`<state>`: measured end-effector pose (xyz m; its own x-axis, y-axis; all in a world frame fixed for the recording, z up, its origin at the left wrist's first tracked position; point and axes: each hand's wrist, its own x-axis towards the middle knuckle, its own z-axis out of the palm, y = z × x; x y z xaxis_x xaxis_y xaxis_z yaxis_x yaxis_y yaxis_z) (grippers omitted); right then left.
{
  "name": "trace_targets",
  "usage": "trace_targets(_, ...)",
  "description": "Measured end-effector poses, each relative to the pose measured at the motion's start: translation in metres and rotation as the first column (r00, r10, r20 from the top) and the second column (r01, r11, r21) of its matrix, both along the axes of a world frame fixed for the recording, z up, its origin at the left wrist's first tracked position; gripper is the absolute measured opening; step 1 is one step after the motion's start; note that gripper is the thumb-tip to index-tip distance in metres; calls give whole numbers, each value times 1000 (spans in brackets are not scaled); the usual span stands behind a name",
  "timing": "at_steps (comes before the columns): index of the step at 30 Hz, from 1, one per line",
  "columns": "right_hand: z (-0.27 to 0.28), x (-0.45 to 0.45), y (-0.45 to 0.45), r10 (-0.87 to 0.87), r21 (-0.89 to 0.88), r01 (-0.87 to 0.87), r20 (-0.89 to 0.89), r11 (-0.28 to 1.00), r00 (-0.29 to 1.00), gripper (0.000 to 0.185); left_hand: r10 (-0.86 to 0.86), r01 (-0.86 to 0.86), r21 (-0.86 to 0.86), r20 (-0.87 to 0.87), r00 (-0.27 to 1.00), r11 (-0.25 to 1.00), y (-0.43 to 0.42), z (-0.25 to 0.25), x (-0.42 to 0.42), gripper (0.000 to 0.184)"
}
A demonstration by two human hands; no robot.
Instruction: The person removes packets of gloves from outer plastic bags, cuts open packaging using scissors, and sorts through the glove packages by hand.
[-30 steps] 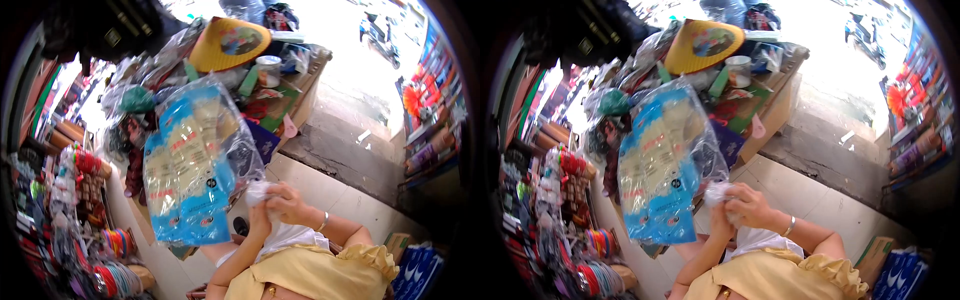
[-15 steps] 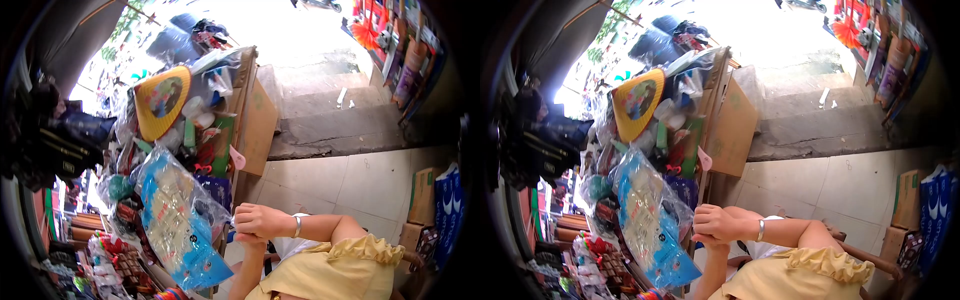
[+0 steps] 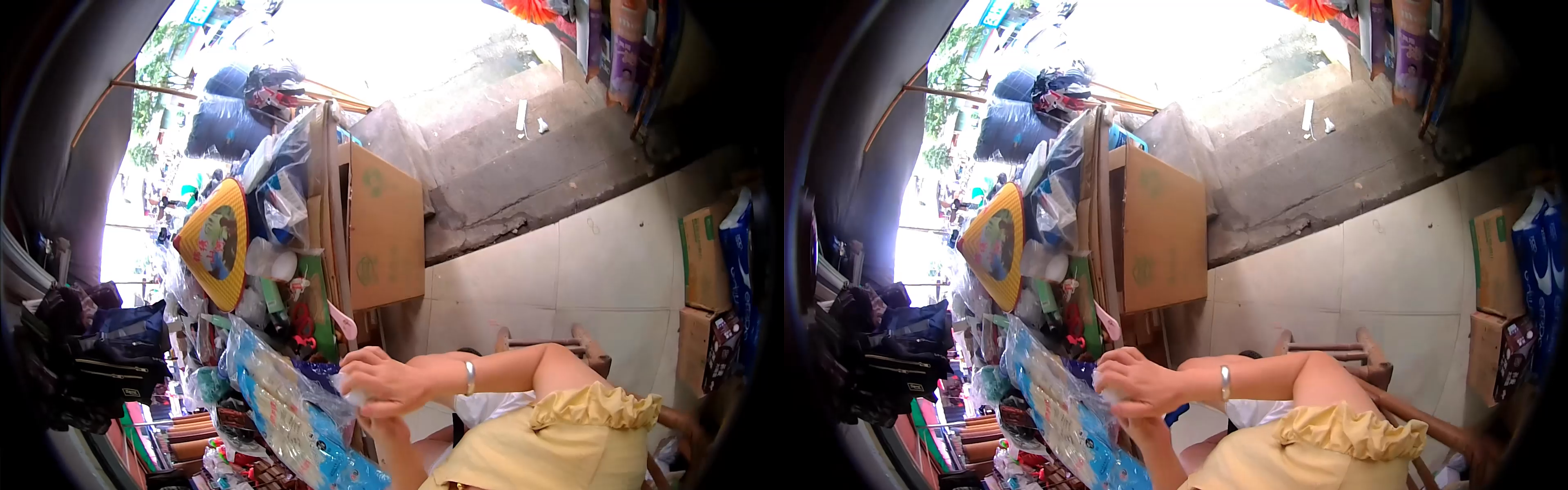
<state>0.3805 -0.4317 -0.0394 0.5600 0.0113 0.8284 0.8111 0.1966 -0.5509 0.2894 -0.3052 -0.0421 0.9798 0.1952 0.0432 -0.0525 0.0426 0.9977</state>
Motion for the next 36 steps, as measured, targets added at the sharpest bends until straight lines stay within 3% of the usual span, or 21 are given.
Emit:
trace_targets(1,-3,-1,-13,-12,-139,13,3,990,1000,34,147,-146,21,-80,986,989,-2,7,-1,64)
trace_targets(2,-10,1,-20,1,-150,3,22,989,1000,34,159,-159,6,-63,985,987,16,2,-5,64)
trace_targets(4,-22,6,-27,236,-231,-240,-43,943,971,34,-24,53,106,-265,964,993,43,-8,-8,62)
trace_targets(6,-19,14,-37,235,-258,-169,252,951,939,32,-41,51,39,-217,975,998,8,4,-15,57)
trace_targets(7,-12,17,-42,127,-191,-56,383,980,915,30,-47,49,8,-193,980,999,2,7,-16,55)
trace_targets(8,3,30,-52,159,-209,-77,410,975,898,30,-52,48,-24,-169,984,999,-4,10,-16,52)
trace_targets(10,40,74,-69,-145,13,186,677,983,722,30,-2,5,15,-208,978,1000,23,5,-40,30)
trace_targets(11,56,99,-65,-250,82,257,629,963,736,29,20,-19,9,-185,983,1000,29,11,-50,30)
trace_targets(13,99,175,-46,-362,138,345,551,928,752,28,310,-263,169,-406,860,950,37,25,-70,79)
trace_targets(14,111,230,-33,-187,-20,231,520,973,834,34,374,-325,185,-456,808,927,39,26,-79,77)
trace_targets(15,126,292,-9,-511,-45,724,677,689,529,43,404,-372,163,-467,787,914,41,28,-80,74)
trace_targets(16,157,339,8,-533,-160,757,619,633,576,50,421,-405,143,-477,772,903,41,28,-84,72)
trace_targets(18,158,375,28,-720,-483,771,343,416,603,55,447,-449,118,-480,755,885,45,25,-90,67)
trace_targets(19,155,370,40,-631,-548,586,131,597,765,65,456,-464,111,-479,750,879,46,25,-91,65)
trace_targets(22,105,321,43,-518,-345,576,252,741,818,59,475,-497,94,-489,731,862,47,22,-95,58)
trace_targets(25,39,264,17,-482,-234,524,215,819,849,46,488,-517,86,-489,723,852,46,14,-101,52)
trace_targets(30,-57,179,-49,-517,-252,500,0,828,856,36,496,-522,70,-444,747,850,46,1,-110,41)
trace_targets(34,-109,109,-88,-543,-353,452,-221,819,810,31,494,-520,32,-367,789,854,46,-4,-125,32)
trace_targets(36,-122,79,-91,-538,-370,434,-251,822,805,31,486,-509,17,-329,810,861,49,-3,-133,28)
